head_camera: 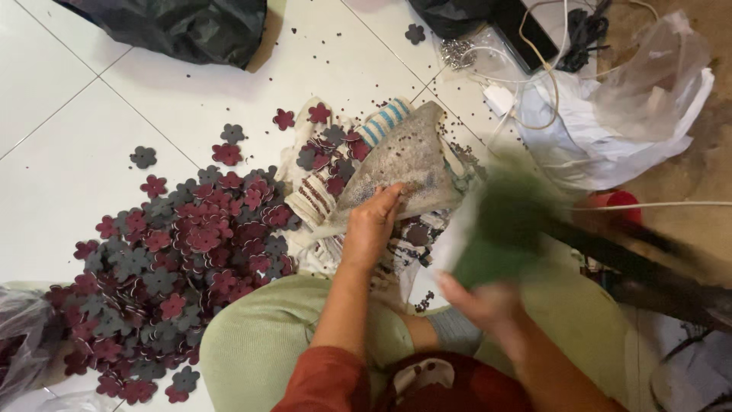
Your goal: The person sits on the floor and glues small fabric flower cutouts onto the surface of a green shoe upper. They hold the shoe with one hand, apply glue with a small stick-like applicator, press each flower piece onto the glued spot, and pick new flower pieces one at a time from a pile on the floor.
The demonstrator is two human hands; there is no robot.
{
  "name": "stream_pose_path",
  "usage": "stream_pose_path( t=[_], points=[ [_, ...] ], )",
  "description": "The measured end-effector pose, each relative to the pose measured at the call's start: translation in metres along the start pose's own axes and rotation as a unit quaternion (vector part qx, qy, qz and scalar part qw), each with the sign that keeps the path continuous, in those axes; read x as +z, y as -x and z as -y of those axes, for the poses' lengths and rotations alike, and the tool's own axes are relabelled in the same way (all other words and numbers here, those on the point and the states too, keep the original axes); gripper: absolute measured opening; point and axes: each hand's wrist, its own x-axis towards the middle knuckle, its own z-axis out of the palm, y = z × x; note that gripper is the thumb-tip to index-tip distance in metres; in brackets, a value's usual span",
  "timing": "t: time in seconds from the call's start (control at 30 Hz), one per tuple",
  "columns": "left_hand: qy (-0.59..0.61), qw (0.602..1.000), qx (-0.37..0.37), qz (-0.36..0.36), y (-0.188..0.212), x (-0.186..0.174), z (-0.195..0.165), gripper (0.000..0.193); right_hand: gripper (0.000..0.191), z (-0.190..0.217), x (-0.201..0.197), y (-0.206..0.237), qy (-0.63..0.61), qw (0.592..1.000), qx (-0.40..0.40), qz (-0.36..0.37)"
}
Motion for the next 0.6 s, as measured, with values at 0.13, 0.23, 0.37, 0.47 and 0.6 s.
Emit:
stream_pose_path(
  t=[0.13,0.23,0.37,0.47,0.6],
  points=[
    [0.018,0.999,-0.033,0.024,0.001,-0.001,0.003,0.026,0.108,0.0,0.01,-0.005,-0.011,0.984,0.156,0.087],
    [0.01,0.997,-0.066,0.051,-0.002,-0.002,0.0,0.024,0.106,0.006,-0.006,-0.007,-0.014,0.99,0.121,0.066],
    [0.021,1.0,-0.006,-0.012,-0.001,0.002,-0.002,0.021,0.091,0.014,-0.033,-0.004,-0.146,0.977,0.153,0.016],
    [0.02,1.0,-0.019,-0.001,0.0,0.003,-0.004,0.021,0.086,0.02,-0.036,-0.002,-0.178,0.979,0.094,-0.037],
    [0.033,0.999,-0.004,-0.017,-0.001,0.004,-0.001,0.02,0.091,0.021,-0.012,-0.012,-0.13,0.979,-0.081,-0.136]
  ],
)
